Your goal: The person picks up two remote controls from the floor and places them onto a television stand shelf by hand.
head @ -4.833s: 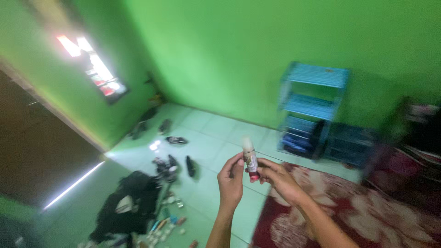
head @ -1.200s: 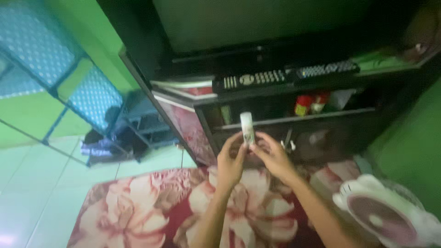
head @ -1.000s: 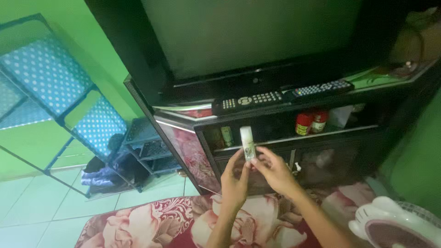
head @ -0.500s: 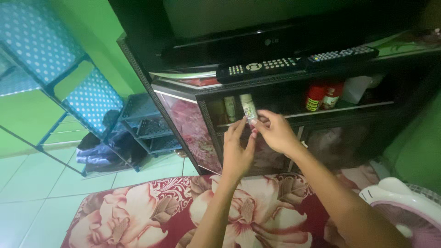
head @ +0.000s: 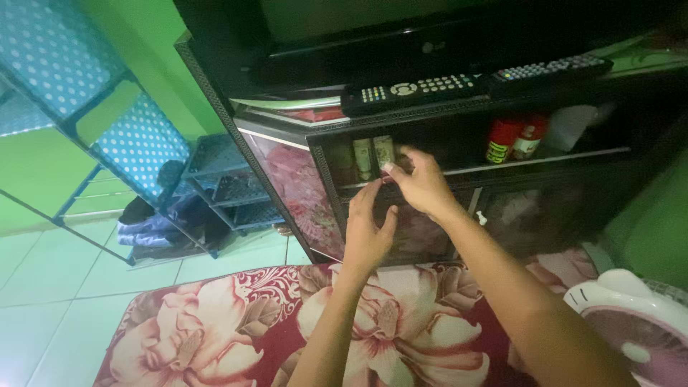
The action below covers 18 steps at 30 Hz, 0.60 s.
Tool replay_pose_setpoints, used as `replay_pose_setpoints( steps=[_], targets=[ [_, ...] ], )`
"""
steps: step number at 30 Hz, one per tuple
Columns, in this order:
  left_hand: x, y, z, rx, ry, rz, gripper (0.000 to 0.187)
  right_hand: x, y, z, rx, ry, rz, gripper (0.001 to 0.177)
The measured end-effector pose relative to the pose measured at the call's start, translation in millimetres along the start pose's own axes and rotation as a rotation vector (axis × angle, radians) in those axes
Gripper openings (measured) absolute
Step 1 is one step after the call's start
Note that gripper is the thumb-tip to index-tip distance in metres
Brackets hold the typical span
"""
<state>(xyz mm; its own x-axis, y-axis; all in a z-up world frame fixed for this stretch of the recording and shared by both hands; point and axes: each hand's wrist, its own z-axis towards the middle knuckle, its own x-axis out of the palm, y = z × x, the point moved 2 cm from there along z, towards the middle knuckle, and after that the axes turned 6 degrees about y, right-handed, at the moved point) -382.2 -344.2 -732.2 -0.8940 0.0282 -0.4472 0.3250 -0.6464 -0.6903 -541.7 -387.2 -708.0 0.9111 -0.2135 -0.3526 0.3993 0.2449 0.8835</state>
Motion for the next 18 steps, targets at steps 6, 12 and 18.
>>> replay_pose_setpoints(
  steps=[6,12,18],
  targets=[
    [-4.2,-2.0,-1.2,0.063,0.009,-0.008,0.056,10.2,-7.8,6.2,0.019,-0.118,-0.279,0.044],
    [-4.7,-0.8,-5.5,0.055,0.017,-0.003,0.053,17.8,-8.9,6.4,0.159,-0.143,-0.262,0.046],
    [-5.9,1.6,-4.6,0.071,0.032,-0.006,0.052,18.1,-15.7,6.0,0.210,-0.055,-0.301,0.046]
  ],
)
